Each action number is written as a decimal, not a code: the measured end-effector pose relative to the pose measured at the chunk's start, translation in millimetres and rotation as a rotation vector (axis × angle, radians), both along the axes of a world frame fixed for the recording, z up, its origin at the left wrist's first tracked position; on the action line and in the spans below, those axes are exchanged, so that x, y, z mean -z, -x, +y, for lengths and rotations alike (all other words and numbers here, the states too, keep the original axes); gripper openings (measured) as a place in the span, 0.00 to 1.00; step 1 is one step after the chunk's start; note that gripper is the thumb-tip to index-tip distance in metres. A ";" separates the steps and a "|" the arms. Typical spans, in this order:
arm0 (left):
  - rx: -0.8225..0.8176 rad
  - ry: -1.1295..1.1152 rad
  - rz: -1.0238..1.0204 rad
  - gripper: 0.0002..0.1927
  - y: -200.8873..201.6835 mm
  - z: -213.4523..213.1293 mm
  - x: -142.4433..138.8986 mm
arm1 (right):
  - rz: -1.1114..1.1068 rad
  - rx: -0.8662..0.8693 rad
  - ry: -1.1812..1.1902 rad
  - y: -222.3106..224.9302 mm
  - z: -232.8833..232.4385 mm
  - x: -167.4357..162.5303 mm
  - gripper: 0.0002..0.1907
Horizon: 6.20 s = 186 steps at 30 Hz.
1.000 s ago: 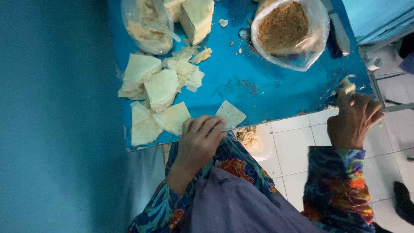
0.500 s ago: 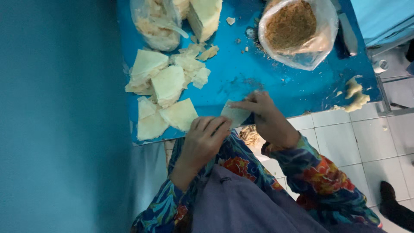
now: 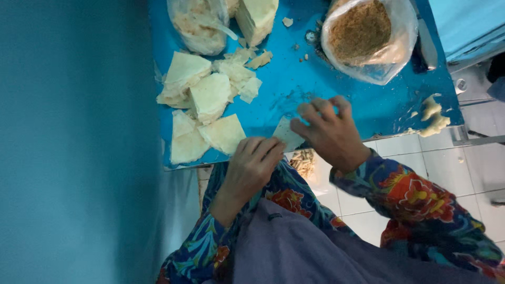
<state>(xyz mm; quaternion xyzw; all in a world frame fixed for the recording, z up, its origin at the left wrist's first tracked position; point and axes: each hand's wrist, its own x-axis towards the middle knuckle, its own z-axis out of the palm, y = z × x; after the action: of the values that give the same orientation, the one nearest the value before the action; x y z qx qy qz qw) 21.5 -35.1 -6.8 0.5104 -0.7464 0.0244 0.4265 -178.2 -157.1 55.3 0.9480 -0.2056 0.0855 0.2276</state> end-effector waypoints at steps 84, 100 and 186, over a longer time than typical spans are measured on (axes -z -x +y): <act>-0.226 -0.151 0.130 0.11 9.7 -0.1 -14.2 | -0.705 0.017 -1.035 45.0 -175.1 -33.4 0.18; -0.243 -0.204 0.186 0.08 14.6 0.0 -19.8 | -0.326 -0.282 -0.515 4.9 7.4 14.9 0.19; -0.130 -0.161 -0.182 0.10 13.7 -27.4 -14.3 | -0.374 -0.115 -0.769 -6.7 7.6 7.3 0.26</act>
<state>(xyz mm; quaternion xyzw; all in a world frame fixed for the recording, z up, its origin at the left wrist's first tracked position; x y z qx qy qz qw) 7.7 -62.5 7.4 0.5857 -0.7471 0.0383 0.3121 -171.5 -149.5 48.0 0.9419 -0.2068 0.1853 -0.1888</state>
